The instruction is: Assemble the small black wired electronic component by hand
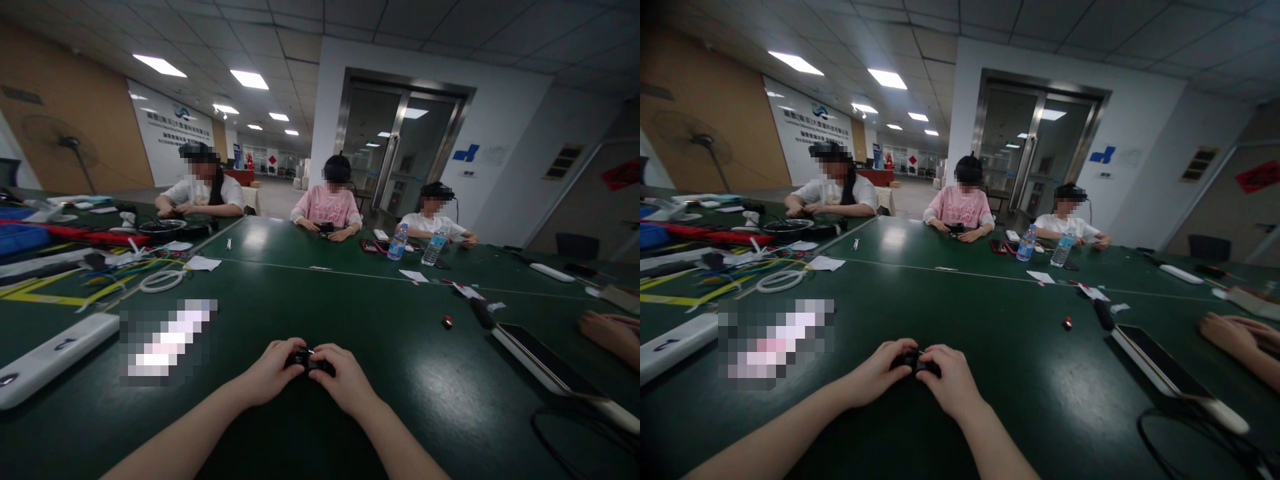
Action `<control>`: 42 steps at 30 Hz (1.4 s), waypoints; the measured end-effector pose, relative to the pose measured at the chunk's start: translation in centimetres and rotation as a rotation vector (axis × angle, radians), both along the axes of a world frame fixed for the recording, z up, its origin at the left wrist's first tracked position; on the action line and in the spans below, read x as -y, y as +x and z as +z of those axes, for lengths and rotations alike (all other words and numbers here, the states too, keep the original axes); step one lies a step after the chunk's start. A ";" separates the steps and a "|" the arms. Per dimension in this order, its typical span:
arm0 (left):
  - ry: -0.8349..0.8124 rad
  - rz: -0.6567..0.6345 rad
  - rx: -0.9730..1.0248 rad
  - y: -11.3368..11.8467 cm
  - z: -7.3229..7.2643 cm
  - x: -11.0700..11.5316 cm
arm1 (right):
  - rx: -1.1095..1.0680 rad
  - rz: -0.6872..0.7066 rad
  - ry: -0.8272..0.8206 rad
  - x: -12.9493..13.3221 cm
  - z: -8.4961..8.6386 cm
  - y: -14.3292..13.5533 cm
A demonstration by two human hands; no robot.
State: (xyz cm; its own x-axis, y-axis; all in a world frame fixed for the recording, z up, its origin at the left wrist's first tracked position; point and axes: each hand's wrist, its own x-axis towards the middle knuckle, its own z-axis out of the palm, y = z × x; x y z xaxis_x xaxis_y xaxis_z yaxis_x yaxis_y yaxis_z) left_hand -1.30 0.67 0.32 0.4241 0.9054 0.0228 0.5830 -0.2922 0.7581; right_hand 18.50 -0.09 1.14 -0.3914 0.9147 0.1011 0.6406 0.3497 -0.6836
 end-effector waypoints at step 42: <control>0.114 0.020 -0.060 -0.3 -0.4 -0.4 | -0.235 -0.022 -0.128 -0.2 0.1 0.8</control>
